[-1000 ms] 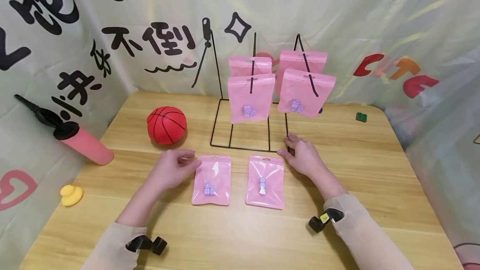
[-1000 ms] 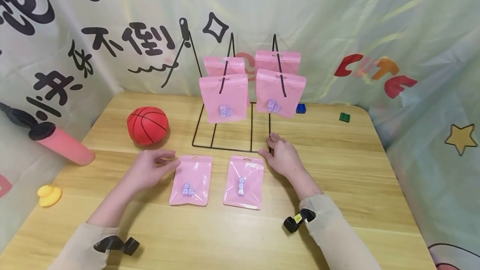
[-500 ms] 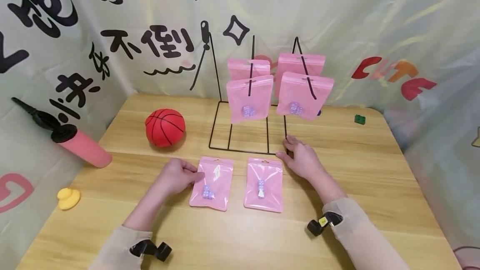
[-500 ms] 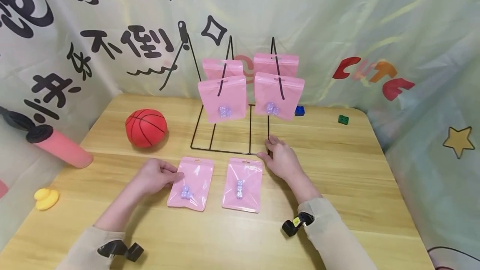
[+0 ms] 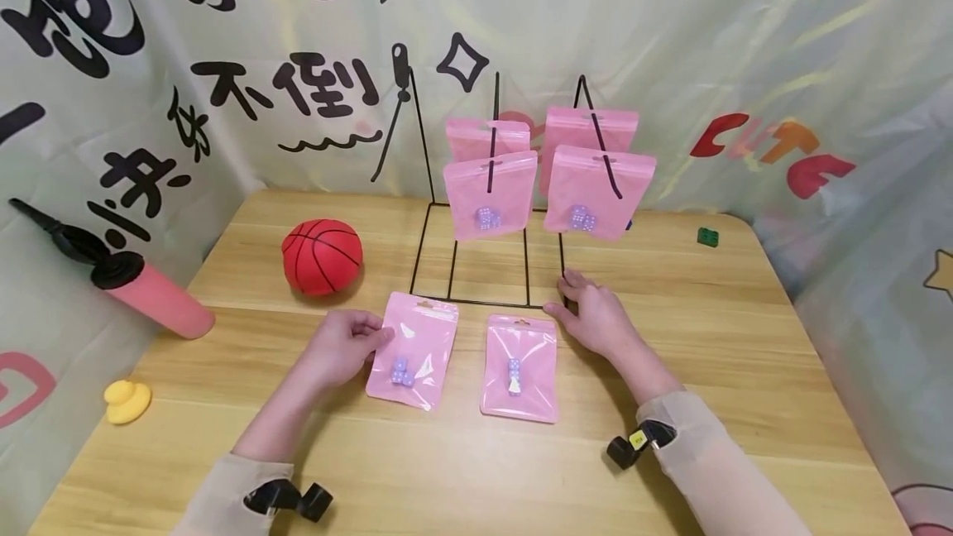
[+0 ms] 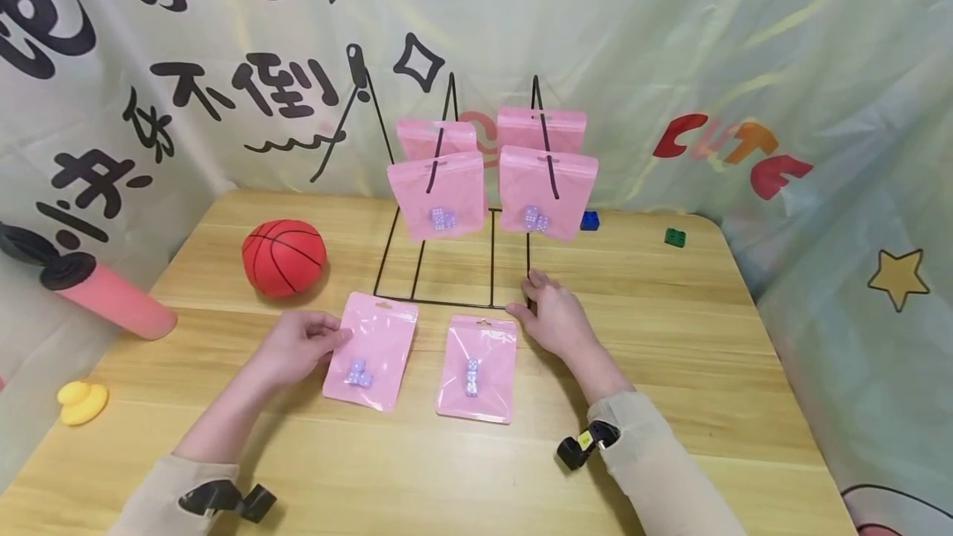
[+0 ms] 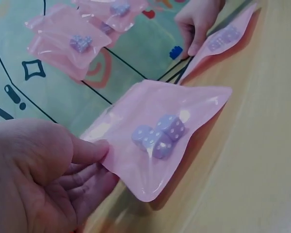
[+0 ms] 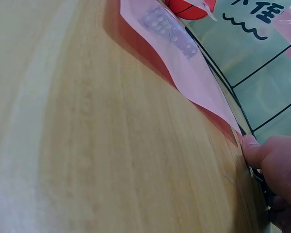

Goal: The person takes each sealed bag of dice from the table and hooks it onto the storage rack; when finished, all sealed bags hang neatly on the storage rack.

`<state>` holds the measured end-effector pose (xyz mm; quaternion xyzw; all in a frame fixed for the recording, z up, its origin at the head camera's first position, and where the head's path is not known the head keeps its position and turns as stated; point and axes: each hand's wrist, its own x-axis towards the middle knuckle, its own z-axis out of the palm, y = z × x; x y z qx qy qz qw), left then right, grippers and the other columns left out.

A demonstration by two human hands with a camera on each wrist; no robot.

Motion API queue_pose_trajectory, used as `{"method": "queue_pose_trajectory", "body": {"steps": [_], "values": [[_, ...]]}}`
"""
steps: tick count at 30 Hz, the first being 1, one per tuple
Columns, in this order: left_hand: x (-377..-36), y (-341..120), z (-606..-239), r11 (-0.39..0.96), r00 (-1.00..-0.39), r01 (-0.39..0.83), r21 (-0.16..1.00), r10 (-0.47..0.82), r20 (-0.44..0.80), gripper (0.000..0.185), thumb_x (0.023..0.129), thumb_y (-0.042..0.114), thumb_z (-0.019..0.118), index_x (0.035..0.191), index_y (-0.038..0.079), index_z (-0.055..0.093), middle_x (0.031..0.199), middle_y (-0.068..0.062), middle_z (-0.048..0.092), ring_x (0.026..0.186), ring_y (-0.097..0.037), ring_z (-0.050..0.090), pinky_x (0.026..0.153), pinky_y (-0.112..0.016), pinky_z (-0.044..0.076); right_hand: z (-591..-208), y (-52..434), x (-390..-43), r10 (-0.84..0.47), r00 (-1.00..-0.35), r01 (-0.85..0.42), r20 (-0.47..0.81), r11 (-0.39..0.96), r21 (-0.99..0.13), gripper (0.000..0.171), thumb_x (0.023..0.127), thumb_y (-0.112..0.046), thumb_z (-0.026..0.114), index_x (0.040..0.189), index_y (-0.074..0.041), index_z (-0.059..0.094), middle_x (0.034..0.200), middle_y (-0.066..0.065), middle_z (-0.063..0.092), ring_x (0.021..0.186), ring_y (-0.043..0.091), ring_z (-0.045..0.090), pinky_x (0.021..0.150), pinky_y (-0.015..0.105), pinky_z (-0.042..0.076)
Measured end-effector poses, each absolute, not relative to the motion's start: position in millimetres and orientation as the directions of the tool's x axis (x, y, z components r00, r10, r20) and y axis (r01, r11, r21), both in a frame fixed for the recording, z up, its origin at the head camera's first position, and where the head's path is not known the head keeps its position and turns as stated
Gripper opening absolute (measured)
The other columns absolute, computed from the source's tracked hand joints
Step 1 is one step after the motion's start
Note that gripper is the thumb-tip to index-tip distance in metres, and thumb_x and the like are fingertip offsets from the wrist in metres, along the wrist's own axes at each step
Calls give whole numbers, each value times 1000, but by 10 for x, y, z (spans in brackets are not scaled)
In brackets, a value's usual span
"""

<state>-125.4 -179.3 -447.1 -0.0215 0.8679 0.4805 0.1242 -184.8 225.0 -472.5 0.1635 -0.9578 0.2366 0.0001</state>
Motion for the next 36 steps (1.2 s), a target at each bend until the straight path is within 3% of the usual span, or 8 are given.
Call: {"method": "queue_pose_trajectory", "body": {"steps": [7, 16, 30, 36], "values": [[-1269, -1791, -4342, 550, -996, 58, 833, 90, 10, 5, 98, 4, 75, 100, 0, 77, 85, -7, 71, 77, -24, 62, 64, -29, 54, -4750, 2250, -1837, -308, -949, -305, 69, 838, -452, 61, 103, -34, 72, 142, 11, 59, 155, 31, 46, 144, 48, 44, 116, 59, 39], [-1312, -1810, -4138, 509, -973, 225, 831, 74, 218, 4, 98, 4, 76, 97, 1, 77, 82, -7, 70, 70, -23, 60, 58, -24, 52, -4762, 2283, -1849, -308, -948, -310, 82, 833, -457, 61, 103, -33, 73, 141, 12, 59, 153, 33, 47, 143, 49, 45, 116, 59, 39], [-1400, -1872, -3480, 417, -927, 318, 851, -51, 371, 12, 98, 6, 77, 97, -6, 76, 78, -15, 68, 62, -14, 57, 49, -19, 47, -4748, 2283, -1833, -299, -952, -297, 70, 836, -462, 60, 103, -33, 73, 142, 11, 58, 155, 31, 46, 143, 49, 44, 116, 60, 39], [-1453, -1936, -3284, 382, -914, 292, 877, -158, 373, 16, 97, 7, 78, 103, -8, 77, 80, 0, 71, 69, -14, 61, 59, -17, 50, -4721, 2257, -1854, -311, -948, -307, 68, 832, -463, 61, 102, -34, 73, 142, 10, 59, 154, 30, 47, 144, 47, 44, 116, 59, 39]]}}
